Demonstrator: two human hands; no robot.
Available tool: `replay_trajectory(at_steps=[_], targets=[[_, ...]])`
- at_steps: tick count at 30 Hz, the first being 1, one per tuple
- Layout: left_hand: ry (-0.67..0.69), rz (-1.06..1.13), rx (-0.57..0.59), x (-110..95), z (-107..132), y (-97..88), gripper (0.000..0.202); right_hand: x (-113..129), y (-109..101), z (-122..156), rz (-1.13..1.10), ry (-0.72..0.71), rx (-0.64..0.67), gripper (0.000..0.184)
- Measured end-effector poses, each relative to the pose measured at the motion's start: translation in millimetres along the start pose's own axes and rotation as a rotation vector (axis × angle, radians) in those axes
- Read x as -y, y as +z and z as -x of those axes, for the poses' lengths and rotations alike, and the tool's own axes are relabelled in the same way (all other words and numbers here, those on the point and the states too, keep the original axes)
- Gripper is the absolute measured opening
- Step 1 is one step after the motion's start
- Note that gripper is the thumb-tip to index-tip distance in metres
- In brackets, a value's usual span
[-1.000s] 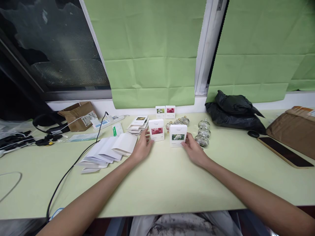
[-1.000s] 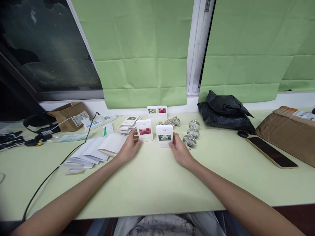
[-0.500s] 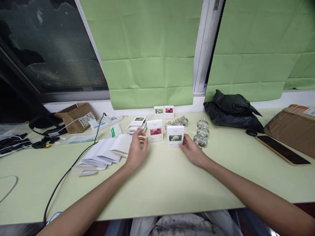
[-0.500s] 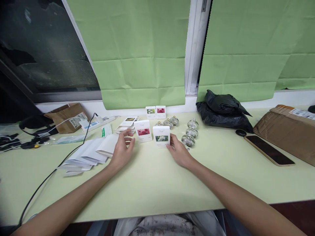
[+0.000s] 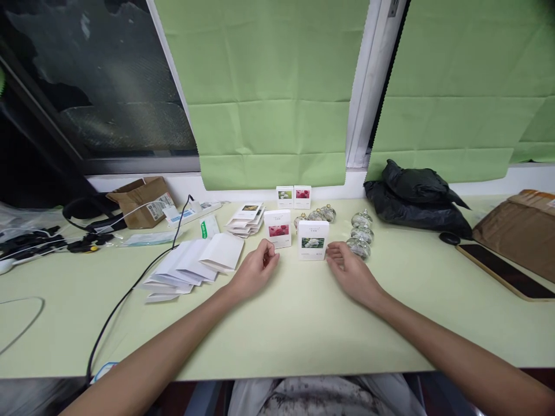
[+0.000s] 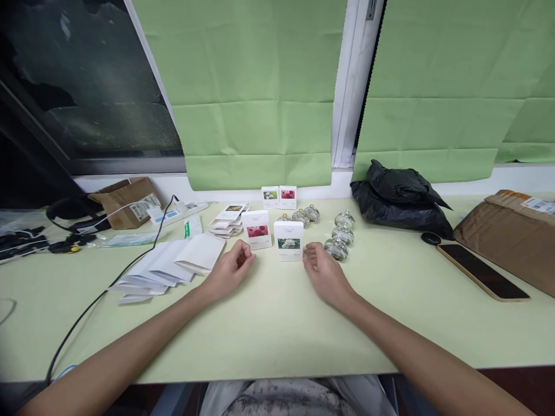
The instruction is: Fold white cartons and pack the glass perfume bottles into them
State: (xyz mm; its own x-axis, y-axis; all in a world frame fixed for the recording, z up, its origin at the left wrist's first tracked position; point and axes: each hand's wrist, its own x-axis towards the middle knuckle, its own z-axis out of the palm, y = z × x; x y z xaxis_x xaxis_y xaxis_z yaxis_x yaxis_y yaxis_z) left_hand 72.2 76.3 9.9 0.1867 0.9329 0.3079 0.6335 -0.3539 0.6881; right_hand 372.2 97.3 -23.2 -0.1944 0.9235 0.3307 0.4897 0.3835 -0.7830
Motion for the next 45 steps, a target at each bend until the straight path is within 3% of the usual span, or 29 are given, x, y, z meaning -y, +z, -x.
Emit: replay_trajectory(at_steps=[2, 3, 7, 11, 19, 30, 45], targets=[[0.002, -0.022, 0.017, 0.1, 0.3, -0.4, 0.017, 6.5, -3.6, 2.6, 0.107, -0.010, -0.056, 0.012], [0.009, -0.032, 0.028, 0.6, 0.3, -0.5, 0.020, 9.4, -4.5, 3.5, 0.123, -0.024, -0.046, 0.014], [0.068, -0.065, 0.064, 3.7, 0.3, 0.5, 0.035, 17.4, -2.9, 6.6, 0.007, -0.073, 0.187, 0.031], [0.123, -0.030, 0.118, 4.1, 0.8, 0.9, 0.039, 20.8, -0.8, 8.9, -0.081, -0.075, 0.335, 0.030], [0.101, 0.059, 0.169, 1.6, -0.5, -0.4, 0.029, 15.6, -3.0, 2.5, -0.188, -0.035, 0.395, 0.032], [0.048, 0.023, 0.233, 17.0, -2.9, 1.8, 0.023, 10.2, -3.1, -2.3, -0.320, 0.039, 0.473, 0.036], [0.082, -0.099, 0.185, 14.8, -2.6, 1.4, 0.031, 12.0, -4.1, -2.7, -0.325, 0.037, 0.476, 0.035]])
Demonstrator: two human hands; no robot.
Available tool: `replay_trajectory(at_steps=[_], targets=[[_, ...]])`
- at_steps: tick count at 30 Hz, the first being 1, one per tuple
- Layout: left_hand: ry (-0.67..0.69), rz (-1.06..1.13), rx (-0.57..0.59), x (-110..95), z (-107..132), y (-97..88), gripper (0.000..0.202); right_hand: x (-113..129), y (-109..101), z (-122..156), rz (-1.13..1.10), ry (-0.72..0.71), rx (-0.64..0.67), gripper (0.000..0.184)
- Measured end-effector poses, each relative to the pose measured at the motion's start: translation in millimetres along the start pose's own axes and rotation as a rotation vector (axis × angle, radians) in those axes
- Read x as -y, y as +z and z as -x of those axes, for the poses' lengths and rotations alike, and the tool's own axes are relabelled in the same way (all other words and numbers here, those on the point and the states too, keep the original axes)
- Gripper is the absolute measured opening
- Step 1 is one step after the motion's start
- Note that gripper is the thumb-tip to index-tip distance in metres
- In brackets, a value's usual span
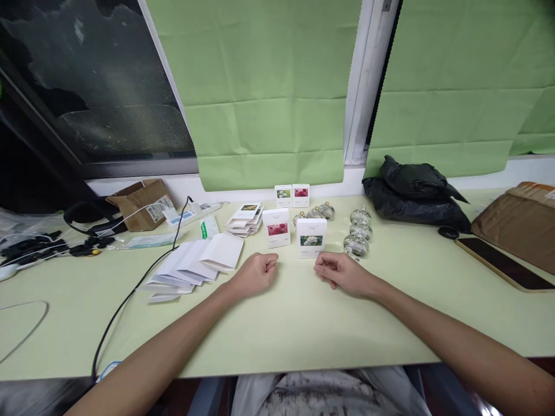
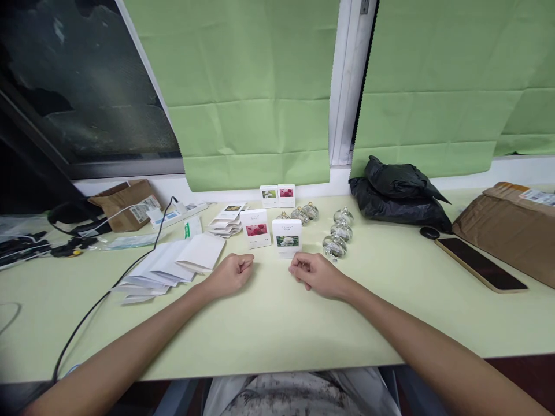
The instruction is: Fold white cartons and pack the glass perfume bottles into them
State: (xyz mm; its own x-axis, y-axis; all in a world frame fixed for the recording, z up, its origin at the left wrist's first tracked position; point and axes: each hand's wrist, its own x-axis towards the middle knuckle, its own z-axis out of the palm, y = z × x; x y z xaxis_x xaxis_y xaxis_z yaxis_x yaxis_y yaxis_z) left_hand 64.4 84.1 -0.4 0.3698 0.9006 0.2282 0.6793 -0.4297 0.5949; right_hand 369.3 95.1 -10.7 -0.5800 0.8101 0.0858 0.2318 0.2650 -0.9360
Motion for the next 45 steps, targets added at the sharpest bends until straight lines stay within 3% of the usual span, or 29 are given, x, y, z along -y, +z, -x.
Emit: replay_trajectory(at_steps=[13, 20, 27, 37, 40, 43, 45], targets=[[0.019, -0.025, -0.038, -0.7, -2.6, -0.9, 0.028, -1.4, 0.7, -0.4, 0.010, 0.003, 0.014, 0.033], [0.034, -0.035, 0.022, -18.2, 2.4, -5.2, 0.019, 2.0, 8.6, 2.0, 0.181, -0.079, -0.120, 0.029], [0.071, -0.145, 0.061, -25.0, 5.4, -1.2, 0.026, 6.9, 12.2, 3.5, 0.418, -0.115, -0.045, 0.020], [0.050, -0.137, 0.076, -21.6, 4.8, -1.0, 0.029, 8.4, 9.5, 4.9, 0.420, -0.129, -0.024, 0.022], [-0.021, -0.123, -0.076, -13.3, 1.6, -0.7, 0.030, 7.9, 6.5, 6.4, 0.414, -0.170, -0.175, 0.028], [-0.144, -0.082, -0.419, -1.8, -4.1, -3.9, 0.027, 6.2, 4.5, 7.0, 0.392, -0.179, -0.504, 0.021], [-0.172, -0.051, -0.589, 6.3, -9.9, -7.9, 0.040, 4.4, 4.2, 5.3, 0.347, -0.143, -0.664, 0.039]])
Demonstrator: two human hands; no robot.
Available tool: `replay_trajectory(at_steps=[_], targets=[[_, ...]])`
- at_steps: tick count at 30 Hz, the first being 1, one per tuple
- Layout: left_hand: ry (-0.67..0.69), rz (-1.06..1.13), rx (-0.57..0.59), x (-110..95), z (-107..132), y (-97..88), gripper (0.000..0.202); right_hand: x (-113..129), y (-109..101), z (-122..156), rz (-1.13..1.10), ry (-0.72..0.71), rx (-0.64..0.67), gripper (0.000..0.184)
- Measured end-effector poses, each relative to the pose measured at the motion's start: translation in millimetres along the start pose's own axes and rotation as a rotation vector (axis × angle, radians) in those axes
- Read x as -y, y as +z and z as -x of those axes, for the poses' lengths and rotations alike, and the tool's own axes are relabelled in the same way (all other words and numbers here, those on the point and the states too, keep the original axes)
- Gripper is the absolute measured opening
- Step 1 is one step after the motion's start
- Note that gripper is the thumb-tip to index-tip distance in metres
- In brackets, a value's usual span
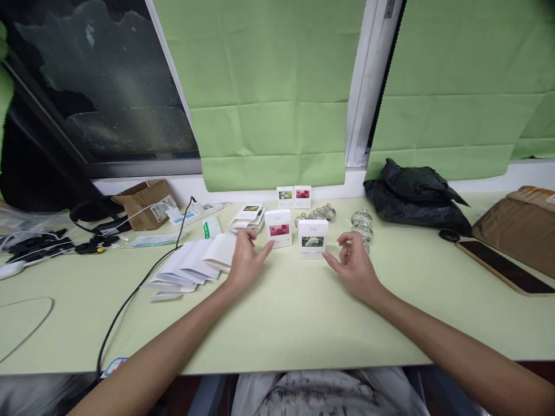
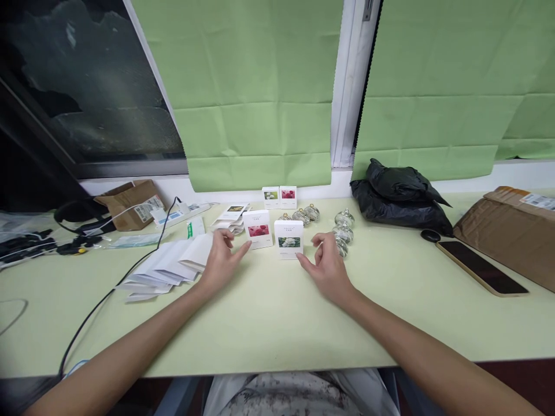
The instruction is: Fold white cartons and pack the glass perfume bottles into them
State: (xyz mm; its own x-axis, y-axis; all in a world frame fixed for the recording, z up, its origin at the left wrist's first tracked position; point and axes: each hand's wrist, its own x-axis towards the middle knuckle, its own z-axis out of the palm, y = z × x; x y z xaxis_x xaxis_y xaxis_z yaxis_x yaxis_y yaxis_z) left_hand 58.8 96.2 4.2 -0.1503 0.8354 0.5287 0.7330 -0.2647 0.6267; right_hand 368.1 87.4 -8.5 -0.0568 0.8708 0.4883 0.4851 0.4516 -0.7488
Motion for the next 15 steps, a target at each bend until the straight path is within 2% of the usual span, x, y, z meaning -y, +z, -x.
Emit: replay_trajectory(at_steps=[2, 3, 5, 7, 9, 12, 15], targets=[[-0.002, 0.045, -0.001, 6.7, -9.8, 1.9, 0.061, -2.0, 3.7, -2.8, -0.034, 0.051, -0.015, 0.067], [-0.008, 0.073, 0.052, 9.9, -15.1, 3.8, 0.070, -2.9, 6.2, -4.8, -0.053, 0.067, 0.020, 0.076], [-0.047, 0.126, 0.178, 16.1, -25.7, 9.7, 0.084, -4.6, 11.9, -10.0, -0.094, 0.109, 0.114, 0.082], [-0.107, 0.177, 0.252, 22.0, -35.6, 17.4, 0.093, -5.1, 17.5, -15.6, -0.118, 0.161, 0.190, 0.075], [-0.142, 0.229, 0.274, 27.8, -43.6, 23.8, 0.091, -3.5, 22.6, -20.8, -0.105, 0.204, 0.251, 0.053], [-0.131, 0.262, 0.316, 35.8, -49.8, 23.9, 0.063, 2.5, 29.9, -27.6, -0.066, 0.261, 0.338, 0.028], [-0.110, 0.256, 0.350, 43.4, -47.7, 10.5, 0.048, 9.2, 39.8, -34.8, -0.077, 0.276, 0.369, 0.025]])
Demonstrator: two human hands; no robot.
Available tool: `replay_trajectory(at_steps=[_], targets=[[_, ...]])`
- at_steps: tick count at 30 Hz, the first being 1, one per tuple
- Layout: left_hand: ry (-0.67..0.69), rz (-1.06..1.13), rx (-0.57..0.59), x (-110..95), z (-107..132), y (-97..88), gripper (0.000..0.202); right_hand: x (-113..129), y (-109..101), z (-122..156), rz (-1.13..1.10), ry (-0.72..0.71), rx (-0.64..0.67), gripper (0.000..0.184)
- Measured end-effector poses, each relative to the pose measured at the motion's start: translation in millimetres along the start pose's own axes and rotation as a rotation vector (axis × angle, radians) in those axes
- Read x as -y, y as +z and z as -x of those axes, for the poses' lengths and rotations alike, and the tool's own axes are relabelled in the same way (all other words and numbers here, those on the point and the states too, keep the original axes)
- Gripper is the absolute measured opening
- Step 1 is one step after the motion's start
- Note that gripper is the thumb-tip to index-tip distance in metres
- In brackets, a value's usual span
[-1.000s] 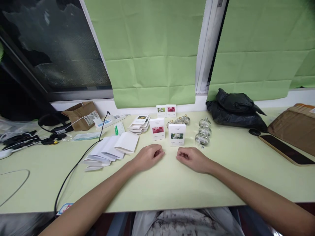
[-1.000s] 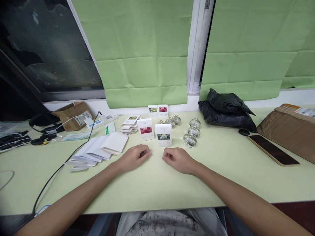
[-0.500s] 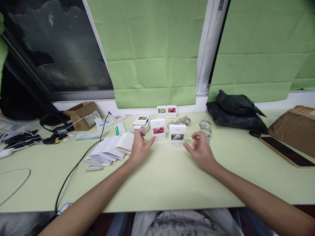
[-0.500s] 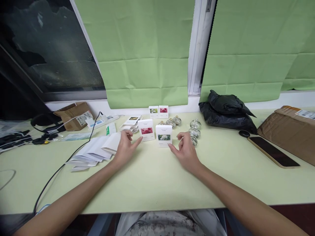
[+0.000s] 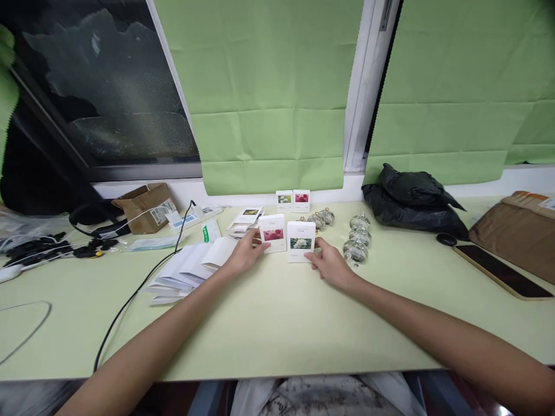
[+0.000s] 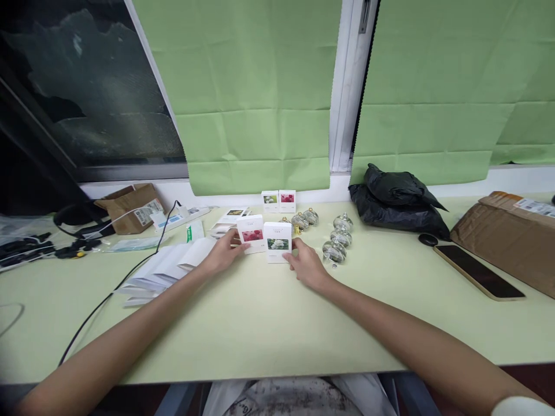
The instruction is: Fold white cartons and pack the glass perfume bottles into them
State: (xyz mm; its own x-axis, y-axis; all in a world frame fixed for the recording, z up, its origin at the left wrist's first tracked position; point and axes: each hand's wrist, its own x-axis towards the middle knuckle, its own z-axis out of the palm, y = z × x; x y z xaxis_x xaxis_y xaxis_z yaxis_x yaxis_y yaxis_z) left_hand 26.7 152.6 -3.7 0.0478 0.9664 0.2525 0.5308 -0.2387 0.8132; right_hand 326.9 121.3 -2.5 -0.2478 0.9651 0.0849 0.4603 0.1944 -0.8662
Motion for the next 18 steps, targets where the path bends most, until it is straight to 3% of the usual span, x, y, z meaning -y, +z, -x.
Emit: replay_trajectory(at_steps=[8, 13, 18], targets=[[0.001, -0.019, 0.007, 6.3, 30.1, -33.8, 0.057, 12.0, 27.8, -30.0, 0.005, -0.059, 0.023, 0.036], [0.024, -0.032, 0.035, 11.0, 28.7, -41.7, 0.062, 19.1, 43.6, -45.9, 0.007, -0.075, 0.031, 0.034], [0.006, -0.016, -0.001, 14.9, 27.2, -40.4, 0.056, 22.9, 49.9, -51.6, -0.004, -0.080, 0.032, 0.022]])
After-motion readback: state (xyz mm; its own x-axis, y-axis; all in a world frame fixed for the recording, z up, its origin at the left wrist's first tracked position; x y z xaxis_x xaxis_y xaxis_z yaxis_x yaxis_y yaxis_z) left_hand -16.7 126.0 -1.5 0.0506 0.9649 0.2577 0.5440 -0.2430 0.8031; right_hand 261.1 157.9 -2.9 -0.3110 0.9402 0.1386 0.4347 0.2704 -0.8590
